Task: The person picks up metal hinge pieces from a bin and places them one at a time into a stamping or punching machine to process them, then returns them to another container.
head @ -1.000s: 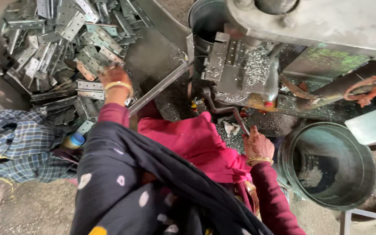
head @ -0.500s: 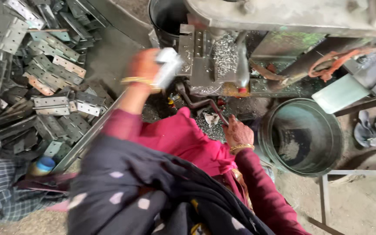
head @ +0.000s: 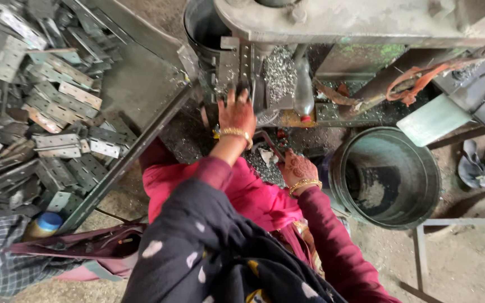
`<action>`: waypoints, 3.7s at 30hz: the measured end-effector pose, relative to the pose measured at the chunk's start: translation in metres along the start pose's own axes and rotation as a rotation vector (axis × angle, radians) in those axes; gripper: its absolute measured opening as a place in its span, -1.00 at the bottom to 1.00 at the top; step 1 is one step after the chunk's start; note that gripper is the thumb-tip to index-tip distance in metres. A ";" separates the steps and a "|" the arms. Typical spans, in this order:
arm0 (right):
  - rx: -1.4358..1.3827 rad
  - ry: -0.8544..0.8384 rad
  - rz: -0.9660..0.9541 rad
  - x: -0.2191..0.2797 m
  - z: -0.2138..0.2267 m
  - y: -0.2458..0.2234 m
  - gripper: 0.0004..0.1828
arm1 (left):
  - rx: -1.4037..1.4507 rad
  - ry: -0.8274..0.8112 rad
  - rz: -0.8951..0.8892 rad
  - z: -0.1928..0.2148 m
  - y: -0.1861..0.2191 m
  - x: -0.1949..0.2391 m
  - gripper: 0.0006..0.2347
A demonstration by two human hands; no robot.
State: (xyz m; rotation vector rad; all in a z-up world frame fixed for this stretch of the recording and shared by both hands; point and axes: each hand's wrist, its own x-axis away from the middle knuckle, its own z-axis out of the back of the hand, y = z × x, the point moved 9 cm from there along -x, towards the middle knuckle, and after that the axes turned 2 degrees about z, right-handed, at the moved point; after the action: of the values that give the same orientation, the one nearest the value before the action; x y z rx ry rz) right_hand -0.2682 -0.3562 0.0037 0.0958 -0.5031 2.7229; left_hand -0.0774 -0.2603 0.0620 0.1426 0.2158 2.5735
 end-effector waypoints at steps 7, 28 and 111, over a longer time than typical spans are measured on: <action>-0.092 -0.016 -0.183 0.013 -0.069 0.038 -0.58 | -0.115 0.134 0.002 -0.008 0.003 -0.025 -0.67; -0.106 -0.055 -0.097 0.002 -0.064 0.049 -0.54 | -0.210 0.008 0.017 -0.029 -0.011 -0.058 -0.67; -0.152 -0.034 -0.184 0.001 -0.103 0.065 -0.51 | -0.168 0.189 0.014 -0.010 -0.002 -0.045 -0.71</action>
State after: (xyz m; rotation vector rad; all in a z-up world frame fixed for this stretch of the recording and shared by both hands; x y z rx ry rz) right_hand -0.2929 -0.3755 -0.1135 0.1421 -0.6743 2.4990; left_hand -0.0397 -0.2844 0.0489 -0.1618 0.0676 2.6057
